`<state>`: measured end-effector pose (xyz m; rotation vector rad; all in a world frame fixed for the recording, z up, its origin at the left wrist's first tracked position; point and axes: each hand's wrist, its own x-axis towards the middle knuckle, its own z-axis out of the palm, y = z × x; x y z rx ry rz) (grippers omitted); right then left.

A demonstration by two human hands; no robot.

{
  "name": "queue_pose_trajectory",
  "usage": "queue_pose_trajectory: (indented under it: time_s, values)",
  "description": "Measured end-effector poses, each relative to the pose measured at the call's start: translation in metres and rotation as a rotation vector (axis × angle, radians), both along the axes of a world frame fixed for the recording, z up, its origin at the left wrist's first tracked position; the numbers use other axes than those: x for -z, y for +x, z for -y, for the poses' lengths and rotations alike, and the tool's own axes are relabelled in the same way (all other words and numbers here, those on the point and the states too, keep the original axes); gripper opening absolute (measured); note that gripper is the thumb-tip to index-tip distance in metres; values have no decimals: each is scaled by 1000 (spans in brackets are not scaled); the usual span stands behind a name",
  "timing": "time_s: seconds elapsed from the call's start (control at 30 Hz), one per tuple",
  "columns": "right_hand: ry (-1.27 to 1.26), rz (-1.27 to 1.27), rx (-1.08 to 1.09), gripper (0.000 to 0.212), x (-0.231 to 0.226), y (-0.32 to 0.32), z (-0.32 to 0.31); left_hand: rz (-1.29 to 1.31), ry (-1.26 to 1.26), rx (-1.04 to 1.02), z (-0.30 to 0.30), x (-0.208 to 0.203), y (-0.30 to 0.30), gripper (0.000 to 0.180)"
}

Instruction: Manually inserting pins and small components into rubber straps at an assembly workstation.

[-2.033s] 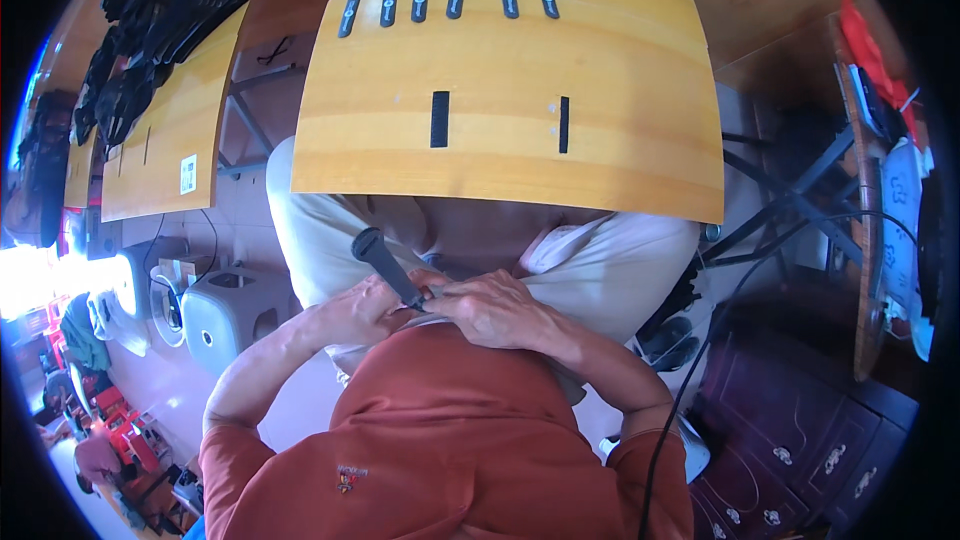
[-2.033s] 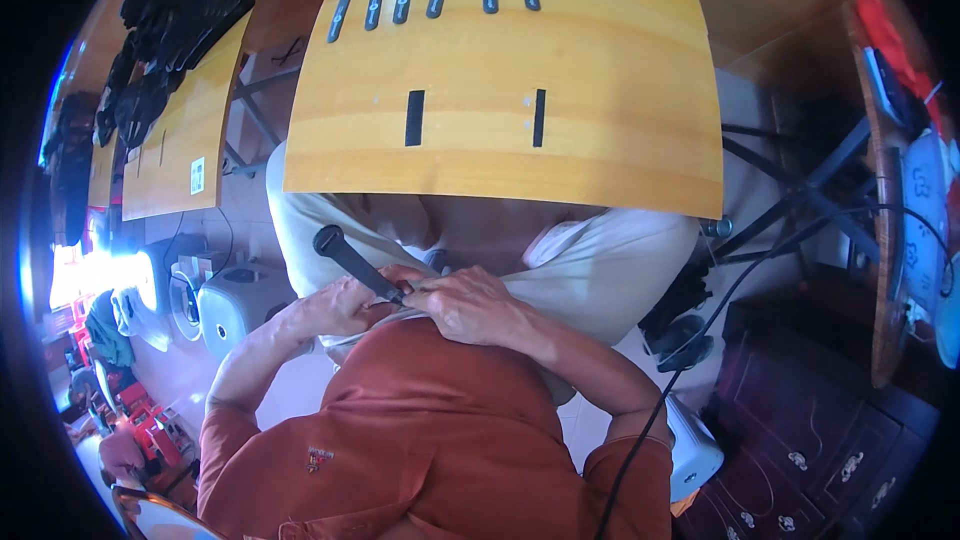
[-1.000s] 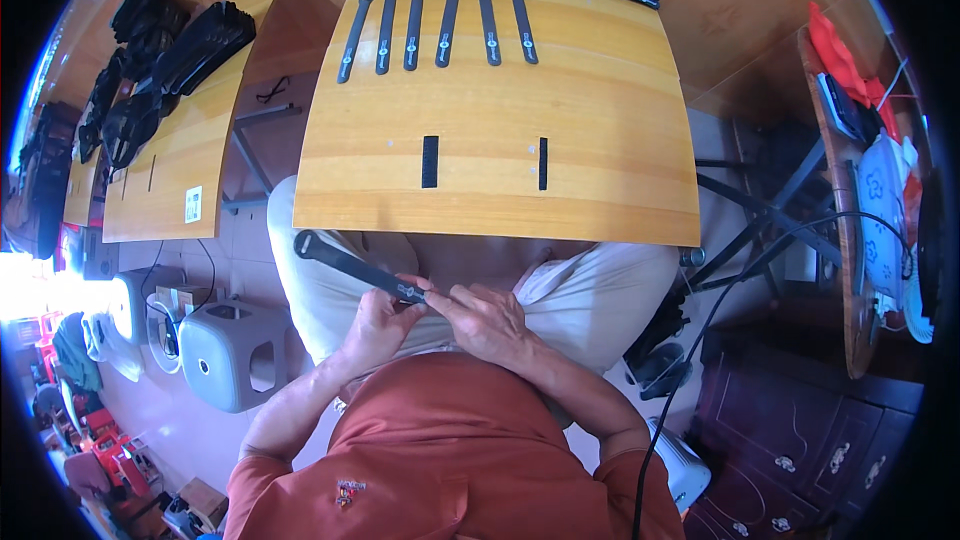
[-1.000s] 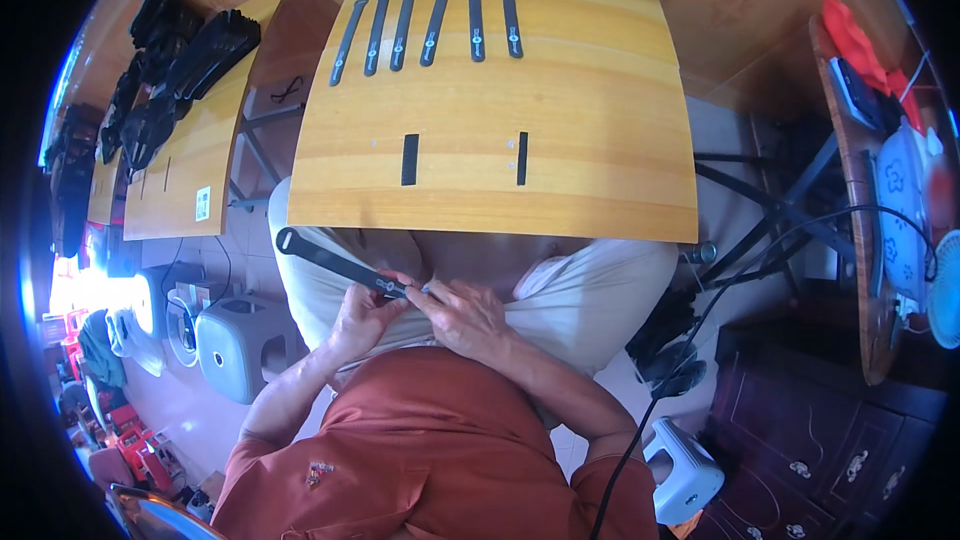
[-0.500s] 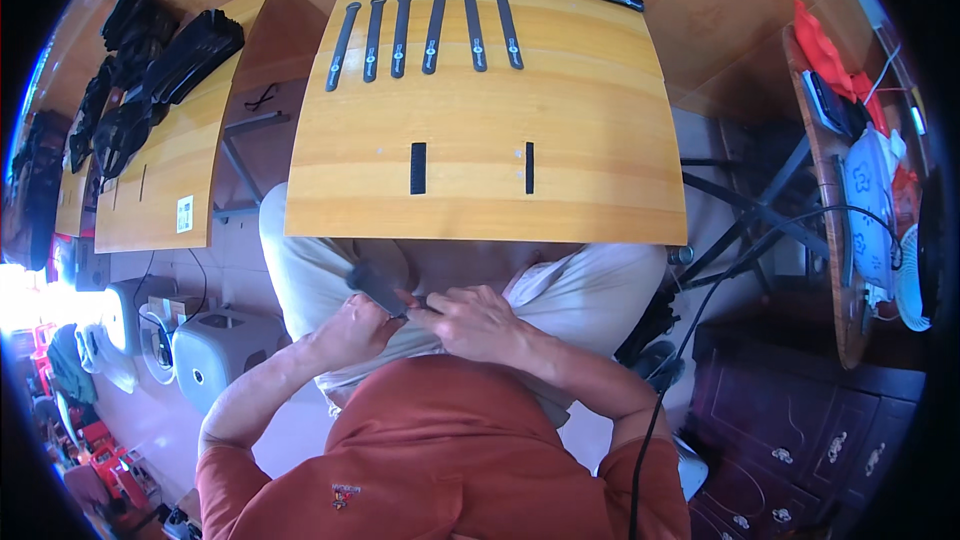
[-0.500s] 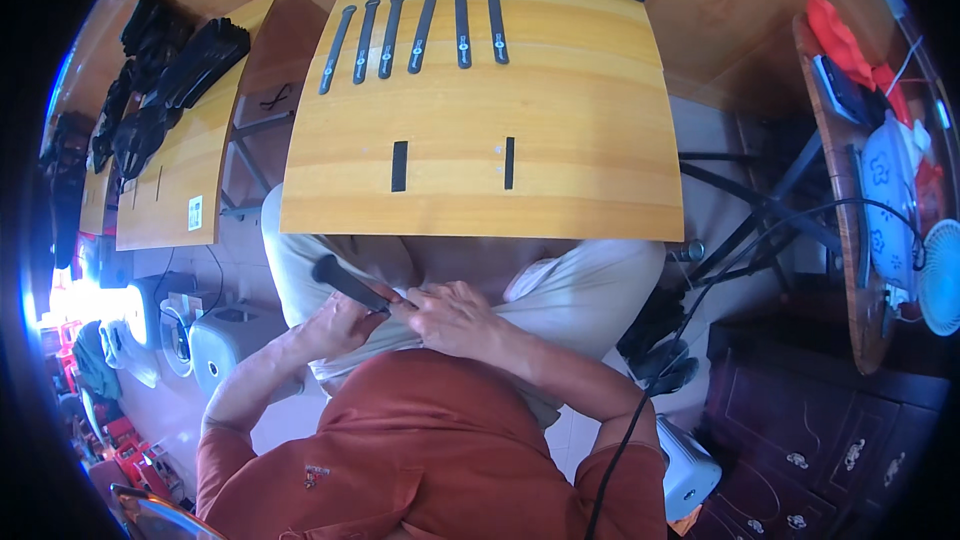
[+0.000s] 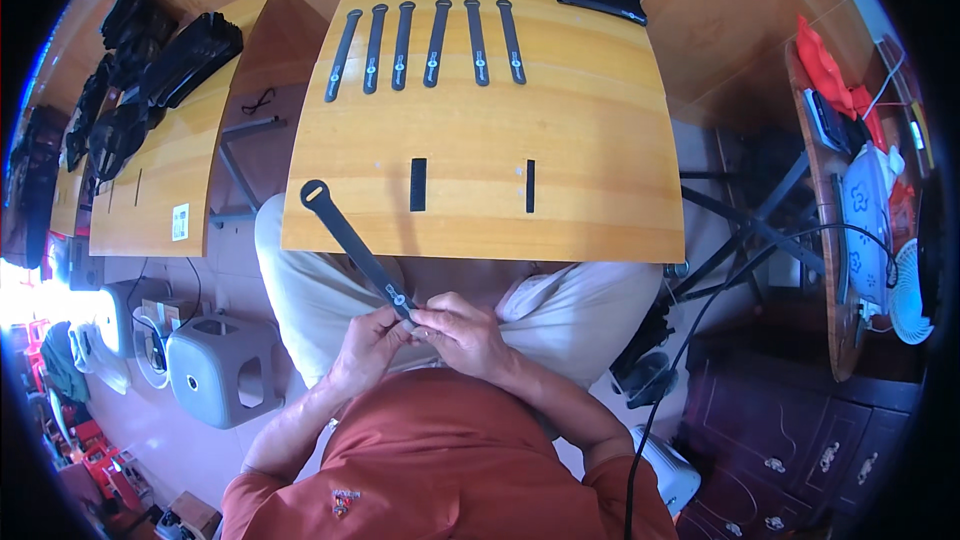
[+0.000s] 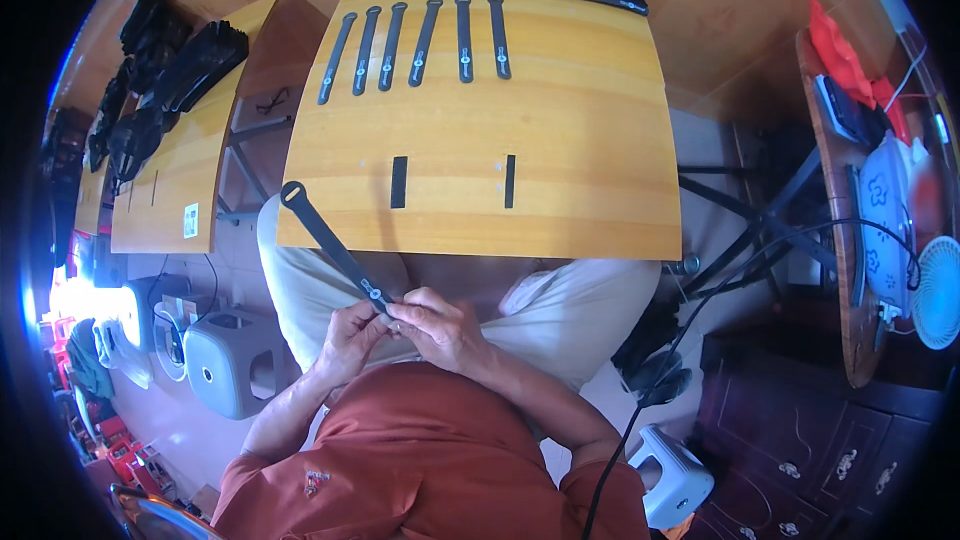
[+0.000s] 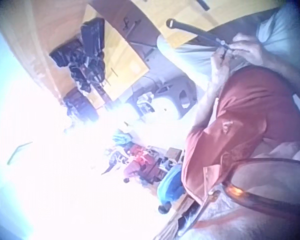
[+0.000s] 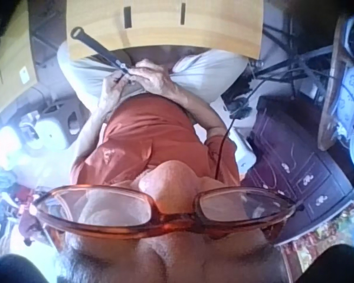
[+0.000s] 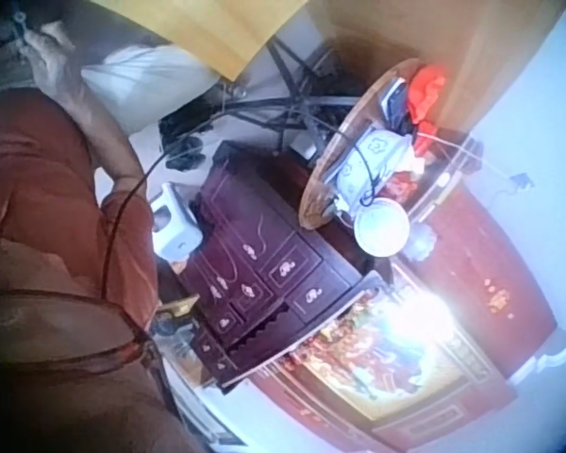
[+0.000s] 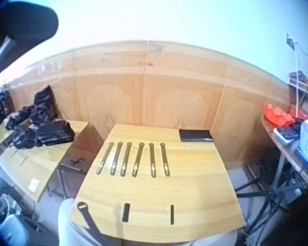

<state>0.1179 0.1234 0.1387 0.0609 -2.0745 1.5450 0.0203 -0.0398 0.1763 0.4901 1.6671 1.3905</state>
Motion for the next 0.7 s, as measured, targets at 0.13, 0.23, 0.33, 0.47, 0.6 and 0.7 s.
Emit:
queue_pose_trajectory:
  time_s: [0.13, 0.23, 0.33, 0.47, 0.6, 0.7]
  values:
    - [137, -107, 23, 30, -5, 2, -5, -161, -115, 123, 2, -6, -1, 17]
    - [188, -134, 38, 26, -11, 4, -5, -114, -61, 111, 0, -15, 6, 16]
    - [162, -105, 37, 18, -18, 6, -4, -141, -138, 181, 0, -27, 2, 15]
    - [77, -55, 46, 10, -40, 0, -13, -296, -131, 318, 2, -44, -4, 15]
    - [-53, -31, 281, 8, -67, -17, -45, -423, 179, 535, 11, -45, 7, 14]
    - [-27, -77, 97, 9, -84, -19, -42, -354, 169, 503, 12, -46, 11, 14]
